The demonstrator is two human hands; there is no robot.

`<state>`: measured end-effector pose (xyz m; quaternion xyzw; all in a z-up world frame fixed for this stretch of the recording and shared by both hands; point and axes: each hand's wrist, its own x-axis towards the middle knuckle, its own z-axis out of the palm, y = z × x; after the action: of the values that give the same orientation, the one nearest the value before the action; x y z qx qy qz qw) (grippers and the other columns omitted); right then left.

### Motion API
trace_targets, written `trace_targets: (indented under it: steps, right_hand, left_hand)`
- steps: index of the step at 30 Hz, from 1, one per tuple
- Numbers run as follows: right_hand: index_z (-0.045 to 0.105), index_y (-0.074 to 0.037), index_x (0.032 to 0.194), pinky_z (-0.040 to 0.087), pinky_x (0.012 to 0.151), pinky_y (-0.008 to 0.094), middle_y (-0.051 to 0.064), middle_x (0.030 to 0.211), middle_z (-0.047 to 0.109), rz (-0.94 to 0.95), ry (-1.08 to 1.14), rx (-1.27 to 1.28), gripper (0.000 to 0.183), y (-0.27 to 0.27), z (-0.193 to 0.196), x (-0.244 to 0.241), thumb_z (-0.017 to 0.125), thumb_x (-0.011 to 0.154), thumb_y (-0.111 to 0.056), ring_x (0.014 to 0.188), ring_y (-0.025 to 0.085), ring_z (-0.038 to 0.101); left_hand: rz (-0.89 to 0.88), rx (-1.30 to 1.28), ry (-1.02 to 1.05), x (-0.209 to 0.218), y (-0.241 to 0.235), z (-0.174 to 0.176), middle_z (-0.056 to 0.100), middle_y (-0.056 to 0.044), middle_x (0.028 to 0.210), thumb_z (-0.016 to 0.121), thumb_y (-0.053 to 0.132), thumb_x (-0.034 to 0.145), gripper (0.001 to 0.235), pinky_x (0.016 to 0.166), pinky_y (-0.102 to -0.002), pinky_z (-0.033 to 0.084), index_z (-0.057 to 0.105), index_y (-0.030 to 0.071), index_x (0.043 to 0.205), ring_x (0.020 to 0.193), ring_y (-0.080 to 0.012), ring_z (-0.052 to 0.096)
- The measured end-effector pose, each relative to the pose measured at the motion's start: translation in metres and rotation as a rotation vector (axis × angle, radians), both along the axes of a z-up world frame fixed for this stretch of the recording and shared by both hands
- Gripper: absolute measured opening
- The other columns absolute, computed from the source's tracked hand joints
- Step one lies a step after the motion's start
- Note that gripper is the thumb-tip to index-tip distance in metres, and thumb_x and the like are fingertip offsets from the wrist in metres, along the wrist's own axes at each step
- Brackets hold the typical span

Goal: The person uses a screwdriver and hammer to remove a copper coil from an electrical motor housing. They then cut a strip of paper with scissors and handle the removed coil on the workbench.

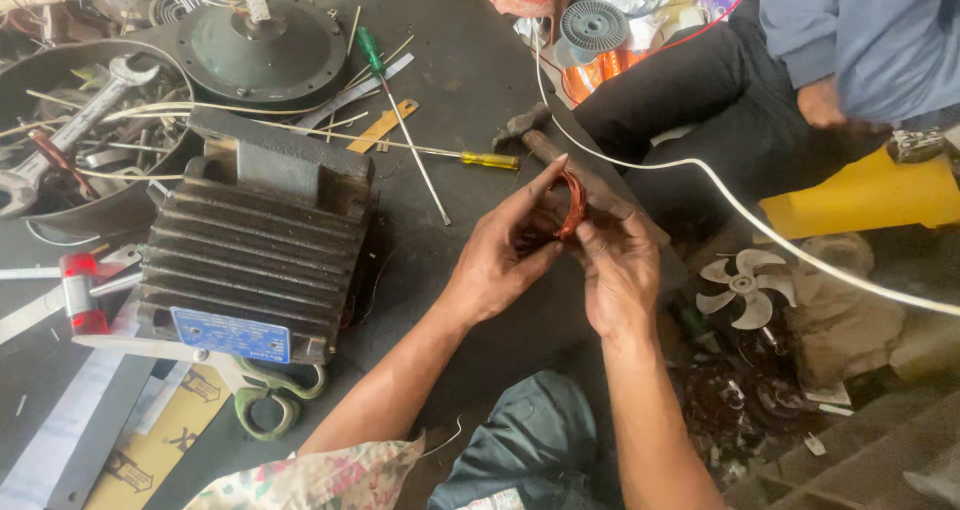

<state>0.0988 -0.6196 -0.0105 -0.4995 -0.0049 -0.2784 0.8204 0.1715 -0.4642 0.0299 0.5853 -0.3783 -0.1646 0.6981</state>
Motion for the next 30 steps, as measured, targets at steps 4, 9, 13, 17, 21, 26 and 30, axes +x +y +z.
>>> trace_targets:
  steps: [4, 9, 13, 17, 21, 26, 30]
  right_hand:
    - [0.065, -0.006, 0.118, 0.059, 0.102, 0.042, 0.012, 0.126, 0.071, -0.010, -0.010, 0.058, 0.019, -0.001, -0.004, 0.002, 0.071, 0.100, 0.000, 0.119, 0.024, 0.069]
    - [0.062, -0.007, 0.124, 0.058, 0.096, 0.037, 0.010, 0.123, 0.072, 0.025, 0.154, 0.068, 0.028, -0.003, 0.005, 0.006, 0.068, 0.097, -0.005, 0.116, 0.021, 0.070]
    - [0.061, -0.005, 0.125, 0.056, 0.090, 0.033, 0.010, 0.123, 0.072, 0.085, 0.271, -0.005, 0.030, -0.007, 0.009, 0.015, 0.069, 0.097, -0.004, 0.110, 0.019, 0.070]
    - [0.061, -0.006, 0.127, 0.057, 0.085, 0.029, 0.006, 0.119, 0.071, 0.074, 0.299, -0.012, 0.033, -0.009, 0.005, 0.023, 0.069, 0.095, -0.004, 0.104, 0.015, 0.069]
    - [0.059, -0.005, 0.132, 0.056, 0.084, 0.029, 0.006, 0.113, 0.069, 0.062, 0.288, 0.007, 0.034, -0.010, 0.001, 0.025, 0.069, 0.100, -0.003, 0.099, 0.015, 0.068]
    - [0.052, -0.003, 0.142, 0.055, 0.097, 0.033, 0.009, 0.129, 0.066, 0.127, 0.226, 0.019, 0.046, -0.005, 0.012, 0.014, 0.065, 0.098, -0.003, 0.113, 0.017, 0.066]
    - [0.043, -0.001, 0.152, 0.047, 0.112, 0.038, 0.013, 0.146, 0.057, 0.273, 0.123, 0.048, 0.061, -0.006, 0.025, 0.002, 0.064, 0.095, -0.003, 0.132, 0.022, 0.058]
  left_hand:
    - [-0.042, -0.080, 0.144, 0.001, -0.004, -0.005, 0.060, -0.002, 0.109, 0.065, -0.015, 0.089, 0.087, 0.088, -0.024, 0.053, 0.034, 0.015, 0.165, 0.096, -0.0089, 0.061]
    - [-0.113, -0.142, 0.242, 0.004, -0.004, -0.004, 0.057, -0.003, 0.112, 0.064, -0.017, 0.090, 0.086, 0.086, -0.024, 0.051, 0.036, 0.013, 0.166, 0.096, -0.0091, 0.058]
    - [-0.056, -0.087, 0.164, 0.004, -0.004, -0.001, 0.056, -0.002, 0.126, 0.066, -0.016, 0.088, 0.088, 0.089, -0.024, 0.055, 0.033, 0.014, 0.163, 0.098, -0.0087, 0.062]
    - [0.022, -0.061, 0.024, 0.002, 0.001, 0.002, 0.049, -0.007, 0.131, 0.066, -0.017, 0.087, 0.094, 0.087, -0.027, 0.056, 0.028, 0.015, 0.166, 0.099, -0.0124, 0.065]
    - [0.080, -0.082, -0.080, 0.001, -0.001, 0.002, 0.046, -0.009, 0.136, 0.069, -0.016, 0.086, 0.102, 0.092, -0.030, 0.060, 0.018, 0.018, 0.168, 0.106, -0.0156, 0.070]
    - [0.208, 0.070, -0.145, -0.002, -0.005, -0.003, 0.048, -0.011, 0.139, 0.072, -0.010, 0.081, 0.107, 0.086, -0.032, 0.061, 0.015, 0.020, 0.166, 0.099, -0.0208, 0.072]
    - [0.410, 0.144, -0.447, -0.003, -0.007, -0.006, 0.052, -0.015, 0.138, 0.082, -0.003, 0.074, 0.114, 0.102, -0.045, 0.048, 0.019, 0.020, 0.166, 0.116, -0.0362, 0.062]
